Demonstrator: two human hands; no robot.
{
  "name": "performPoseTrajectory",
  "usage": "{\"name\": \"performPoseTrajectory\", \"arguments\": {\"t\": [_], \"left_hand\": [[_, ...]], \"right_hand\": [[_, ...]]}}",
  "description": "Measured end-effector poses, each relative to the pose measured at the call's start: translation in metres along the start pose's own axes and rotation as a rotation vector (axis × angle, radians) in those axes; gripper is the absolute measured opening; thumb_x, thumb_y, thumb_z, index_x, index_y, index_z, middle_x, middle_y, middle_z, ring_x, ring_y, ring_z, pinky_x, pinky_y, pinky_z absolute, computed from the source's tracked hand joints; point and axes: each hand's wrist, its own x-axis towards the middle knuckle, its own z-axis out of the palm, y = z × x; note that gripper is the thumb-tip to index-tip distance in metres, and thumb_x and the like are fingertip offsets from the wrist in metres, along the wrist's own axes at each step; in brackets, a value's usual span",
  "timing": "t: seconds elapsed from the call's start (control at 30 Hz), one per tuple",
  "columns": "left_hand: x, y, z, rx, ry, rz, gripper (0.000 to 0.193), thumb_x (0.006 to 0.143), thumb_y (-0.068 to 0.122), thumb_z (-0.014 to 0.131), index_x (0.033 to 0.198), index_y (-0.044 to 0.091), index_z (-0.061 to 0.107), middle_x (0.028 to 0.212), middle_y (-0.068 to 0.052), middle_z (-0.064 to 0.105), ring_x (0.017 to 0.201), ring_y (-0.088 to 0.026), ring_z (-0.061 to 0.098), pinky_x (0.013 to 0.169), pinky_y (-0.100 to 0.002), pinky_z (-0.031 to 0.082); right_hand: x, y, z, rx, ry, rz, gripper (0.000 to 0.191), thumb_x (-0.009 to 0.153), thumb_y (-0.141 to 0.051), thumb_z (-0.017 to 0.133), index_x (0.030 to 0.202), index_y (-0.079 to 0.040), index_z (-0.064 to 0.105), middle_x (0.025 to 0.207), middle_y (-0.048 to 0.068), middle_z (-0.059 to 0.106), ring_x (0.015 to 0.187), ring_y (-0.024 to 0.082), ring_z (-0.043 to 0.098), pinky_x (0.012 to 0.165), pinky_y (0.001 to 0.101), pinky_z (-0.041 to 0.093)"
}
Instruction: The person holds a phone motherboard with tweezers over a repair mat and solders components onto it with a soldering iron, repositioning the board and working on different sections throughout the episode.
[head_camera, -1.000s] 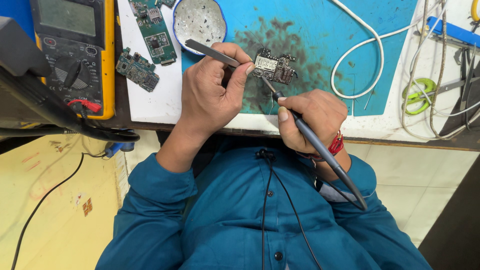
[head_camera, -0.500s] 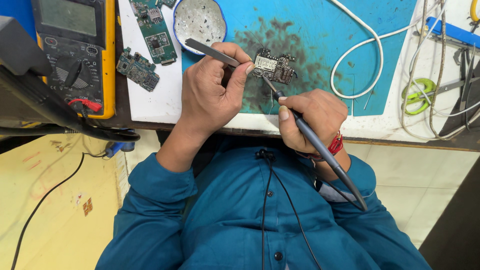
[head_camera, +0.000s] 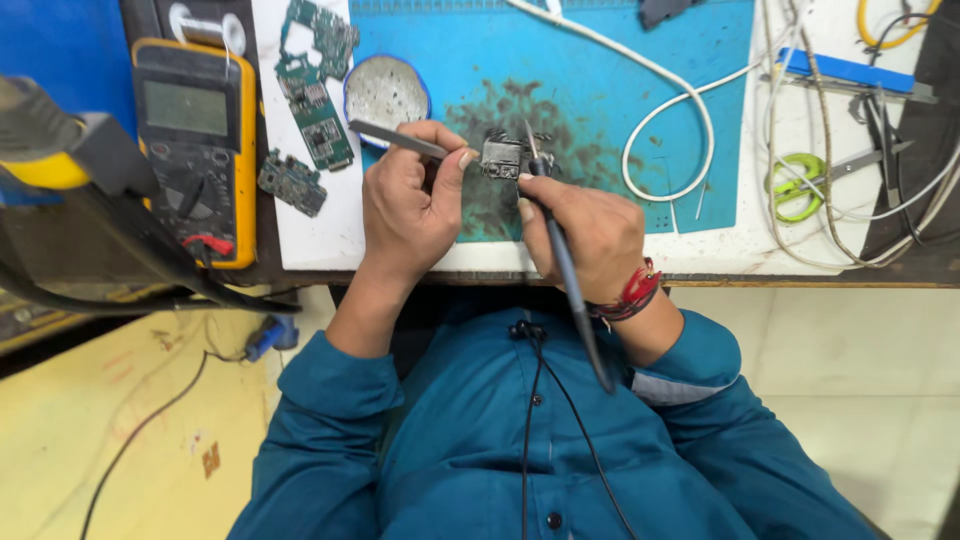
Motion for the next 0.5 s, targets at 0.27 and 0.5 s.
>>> {"name": "performPoseTrajectory", "arguments": {"t": [0.27,0.5], "left_hand": [[-0.013,0.035,0.010,0.013,-0.011,-0.018,0.008,0.103,0.004,0.069,0.106,-0.001,0.063,0.080,-0.005,0.069,0.067,-0.007,0.062,0.060,-0.023,0.047],[-0.051,0.035,-0.010,-0.181,0.038,-0.031,0.008,0.106,0.005,0.064,0.109,0.000,0.059,0.091,-0.006,0.073,0.068,-0.005,0.061,0.060,-0.021,0.049]], "right_hand": [[-0.004,-0.009,-0.032,-0.023,-0.047,-0.006,0.048,0.087,-0.003,0.071,0.133,-0.006,0.058,0.116,0.015,0.073,0.080,0.028,0.072,0.069,0.0391,0.056],[-0.017,-0.043,-0.024,0.004,-0.060,0.149,0.050,0.088,-0.011,0.071,0.136,-0.012,0.059,0.109,0.010,0.073,0.082,0.031,0.073,0.073,0.0408,0.058]]}}
